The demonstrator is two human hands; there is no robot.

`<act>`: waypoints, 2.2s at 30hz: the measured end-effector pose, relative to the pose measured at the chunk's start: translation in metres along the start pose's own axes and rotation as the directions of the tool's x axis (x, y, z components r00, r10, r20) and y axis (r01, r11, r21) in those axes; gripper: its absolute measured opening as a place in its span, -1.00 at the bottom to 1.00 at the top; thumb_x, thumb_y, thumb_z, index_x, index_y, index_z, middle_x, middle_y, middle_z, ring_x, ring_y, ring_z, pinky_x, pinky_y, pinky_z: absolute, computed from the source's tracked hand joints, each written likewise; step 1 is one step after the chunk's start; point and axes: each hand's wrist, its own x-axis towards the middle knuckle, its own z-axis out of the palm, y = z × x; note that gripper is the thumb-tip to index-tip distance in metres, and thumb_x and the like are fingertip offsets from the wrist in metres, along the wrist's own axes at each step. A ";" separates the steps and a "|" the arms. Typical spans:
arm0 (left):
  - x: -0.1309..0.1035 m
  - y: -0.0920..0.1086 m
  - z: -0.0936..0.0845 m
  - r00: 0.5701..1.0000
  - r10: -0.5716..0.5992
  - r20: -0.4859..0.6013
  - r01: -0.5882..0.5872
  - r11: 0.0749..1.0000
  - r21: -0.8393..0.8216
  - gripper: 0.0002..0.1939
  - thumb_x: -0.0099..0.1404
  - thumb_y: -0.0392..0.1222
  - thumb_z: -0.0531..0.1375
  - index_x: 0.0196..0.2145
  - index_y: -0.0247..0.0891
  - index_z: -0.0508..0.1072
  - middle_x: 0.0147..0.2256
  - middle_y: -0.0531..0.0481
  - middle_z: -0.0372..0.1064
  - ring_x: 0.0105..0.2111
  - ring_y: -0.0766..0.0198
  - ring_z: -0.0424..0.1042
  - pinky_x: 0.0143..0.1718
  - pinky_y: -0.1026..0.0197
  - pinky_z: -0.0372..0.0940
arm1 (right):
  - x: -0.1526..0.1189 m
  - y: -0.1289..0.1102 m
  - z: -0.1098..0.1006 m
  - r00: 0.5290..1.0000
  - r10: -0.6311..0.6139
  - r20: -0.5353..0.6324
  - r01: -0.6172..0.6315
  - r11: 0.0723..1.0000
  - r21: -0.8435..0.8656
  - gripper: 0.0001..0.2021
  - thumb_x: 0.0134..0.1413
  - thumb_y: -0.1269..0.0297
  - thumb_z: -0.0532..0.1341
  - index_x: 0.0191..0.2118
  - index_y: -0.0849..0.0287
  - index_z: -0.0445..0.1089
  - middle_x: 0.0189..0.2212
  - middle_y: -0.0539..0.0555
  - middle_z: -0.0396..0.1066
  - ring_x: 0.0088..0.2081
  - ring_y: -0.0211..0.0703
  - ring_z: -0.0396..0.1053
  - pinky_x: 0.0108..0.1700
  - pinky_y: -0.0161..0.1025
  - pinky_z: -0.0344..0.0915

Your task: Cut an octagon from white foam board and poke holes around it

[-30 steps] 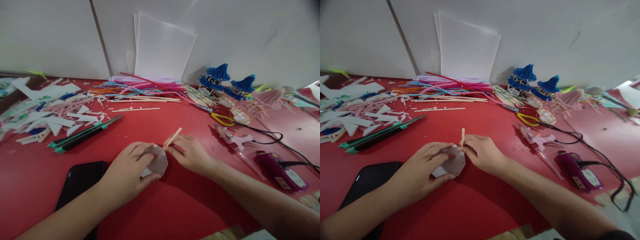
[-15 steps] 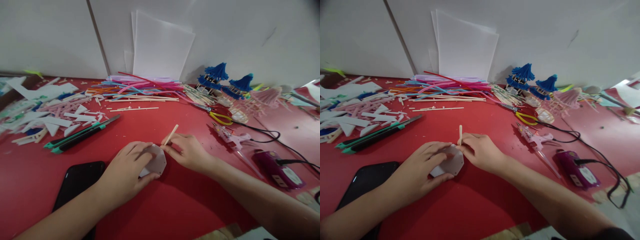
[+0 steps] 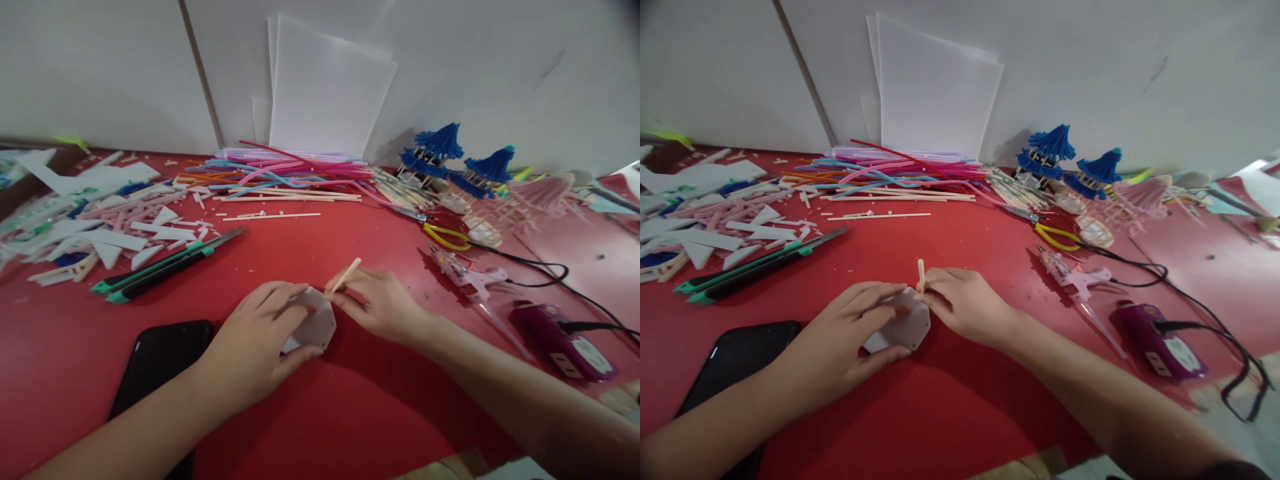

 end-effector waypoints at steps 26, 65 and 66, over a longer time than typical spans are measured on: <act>0.000 0.001 0.000 1.000 0.014 -0.021 -0.014 1.000 0.000 -0.58 0.23 -0.04 0.29 0.00 -0.24 0.41 0.07 -0.20 0.35 0.04 -0.08 0.31 0.04 -0.20 0.30 | 0.000 0.003 -0.001 0.998 0.038 0.052 -0.043 0.994 0.100 -0.82 0.22 0.45 0.11 -0.22 0.13 0.45 -0.26 0.06 0.57 -0.21 -0.17 0.53 -0.16 -0.25 0.40; -0.001 0.002 0.001 1.000 0.006 -0.019 -0.006 1.000 0.003 -0.53 0.30 -0.01 0.21 0.09 -0.26 0.32 0.09 -0.21 0.34 0.09 -0.06 0.29 0.10 -0.15 0.23 | 0.000 0.001 0.000 0.997 0.076 0.034 -0.078 0.996 0.041 -0.84 0.28 0.34 0.14 -0.31 0.14 0.45 -0.33 0.03 0.56 -0.30 -0.21 0.52 -0.25 -0.33 0.36; -0.001 0.003 0.002 0.999 0.000 -0.048 0.001 1.000 0.015 -0.47 0.29 0.07 0.20 0.11 -0.29 0.30 0.08 -0.24 0.34 0.08 -0.08 0.29 0.09 -0.15 0.23 | -0.001 0.002 0.001 0.997 0.075 0.029 -0.076 0.996 0.041 -0.85 0.28 0.33 0.14 -0.30 0.14 0.45 -0.33 0.03 0.56 -0.30 -0.21 0.52 -0.24 -0.33 0.36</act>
